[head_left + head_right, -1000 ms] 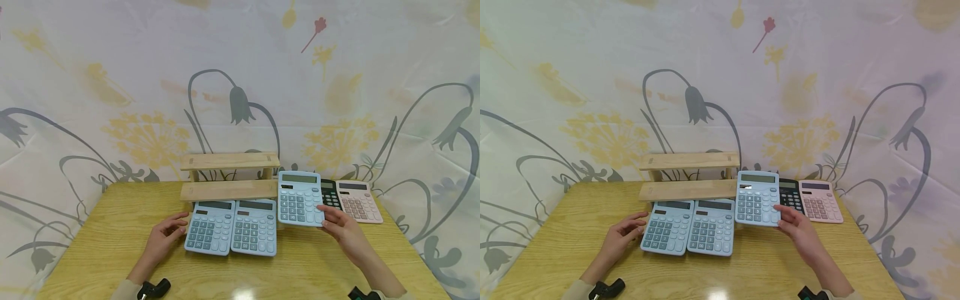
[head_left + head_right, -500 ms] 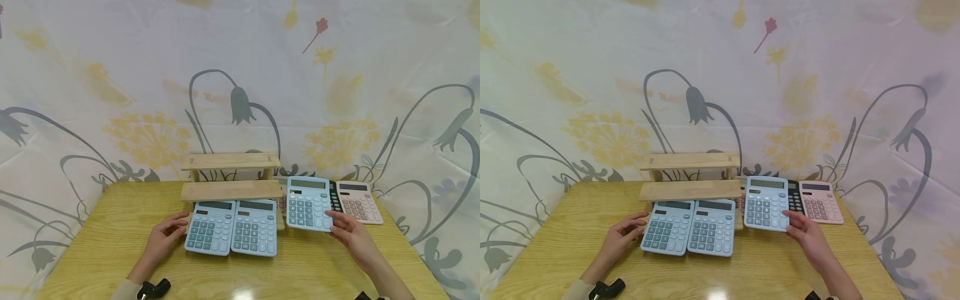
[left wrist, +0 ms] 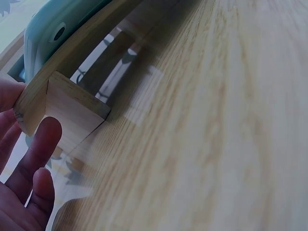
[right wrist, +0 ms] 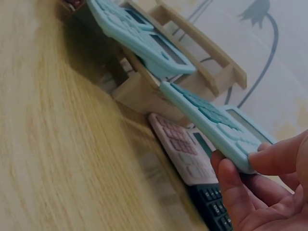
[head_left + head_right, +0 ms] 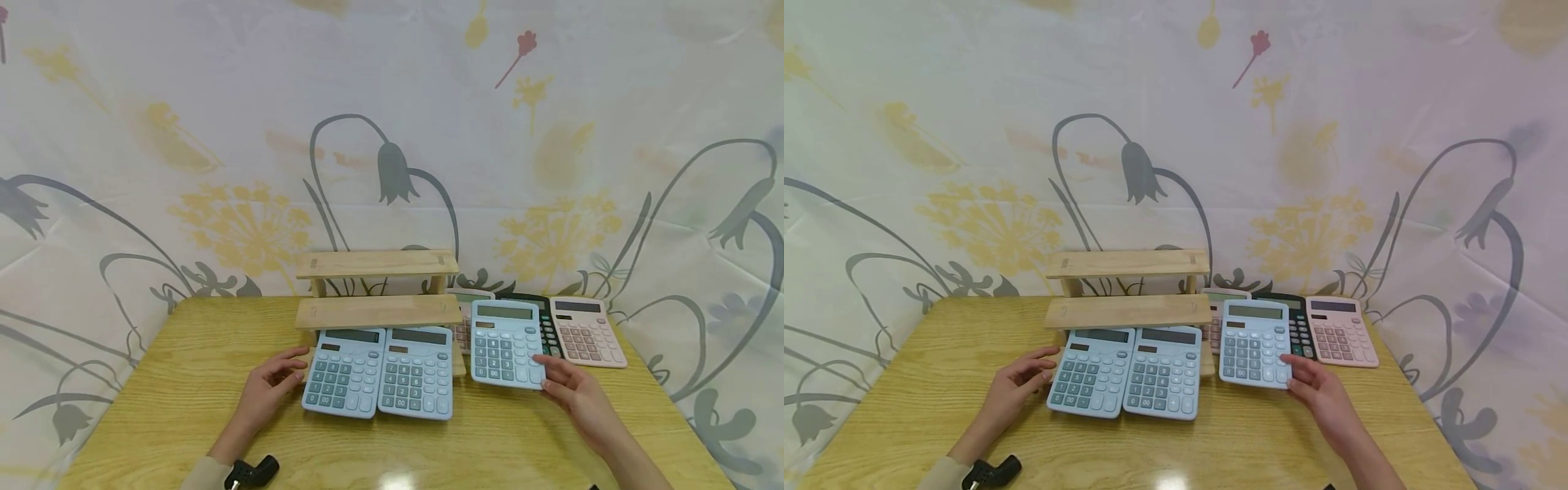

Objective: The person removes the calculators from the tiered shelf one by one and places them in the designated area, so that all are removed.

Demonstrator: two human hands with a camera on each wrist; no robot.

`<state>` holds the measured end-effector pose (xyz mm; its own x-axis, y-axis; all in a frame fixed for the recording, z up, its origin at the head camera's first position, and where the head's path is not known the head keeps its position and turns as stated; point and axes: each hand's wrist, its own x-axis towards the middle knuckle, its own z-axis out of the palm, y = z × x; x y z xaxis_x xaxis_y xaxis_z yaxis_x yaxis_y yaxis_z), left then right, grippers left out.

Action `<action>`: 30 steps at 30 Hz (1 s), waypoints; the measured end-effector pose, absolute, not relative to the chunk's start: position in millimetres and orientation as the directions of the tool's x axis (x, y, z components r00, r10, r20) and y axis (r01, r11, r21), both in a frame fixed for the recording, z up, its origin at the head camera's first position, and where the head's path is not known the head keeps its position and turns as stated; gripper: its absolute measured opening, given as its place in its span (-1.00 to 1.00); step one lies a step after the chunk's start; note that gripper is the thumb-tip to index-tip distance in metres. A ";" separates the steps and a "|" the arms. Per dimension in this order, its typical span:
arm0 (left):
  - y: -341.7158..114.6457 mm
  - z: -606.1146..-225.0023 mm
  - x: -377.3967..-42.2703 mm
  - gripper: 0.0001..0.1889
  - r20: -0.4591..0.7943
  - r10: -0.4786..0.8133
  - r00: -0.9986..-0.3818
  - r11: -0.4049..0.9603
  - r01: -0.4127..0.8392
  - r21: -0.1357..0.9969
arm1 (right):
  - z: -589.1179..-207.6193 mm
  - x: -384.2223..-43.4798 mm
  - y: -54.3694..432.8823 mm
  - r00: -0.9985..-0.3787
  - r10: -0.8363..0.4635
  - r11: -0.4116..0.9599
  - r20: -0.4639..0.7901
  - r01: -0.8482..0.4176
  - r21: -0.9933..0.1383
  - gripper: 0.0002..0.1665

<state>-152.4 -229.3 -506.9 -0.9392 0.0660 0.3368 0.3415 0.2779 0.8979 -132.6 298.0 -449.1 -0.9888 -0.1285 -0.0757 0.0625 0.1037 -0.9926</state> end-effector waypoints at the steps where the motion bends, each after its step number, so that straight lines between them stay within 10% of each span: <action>1: -229.3 -507.0 -152.5 -0.86 0.338 0.066 -0.939 0.278 0.343 0.897 | -449.9 -132.2 297.9 -0.989 -0.125 0.110 -0.080 0.066 -0.992 -0.45; 30: -229.3 -507.2 -152.6 -0.86 0.352 0.077 -0.933 0.260 0.360 0.896 | -468.4 -118.9 291.3 -0.971 -0.109 0.153 -0.213 0.196 -0.969 -0.42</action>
<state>-152.6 -229.3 -507.2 -0.9328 0.0768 0.3521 0.3597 0.2601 0.8961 -118.9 291.3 -468.4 -0.9709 -0.1091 -0.2132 0.1956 0.1530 -0.9687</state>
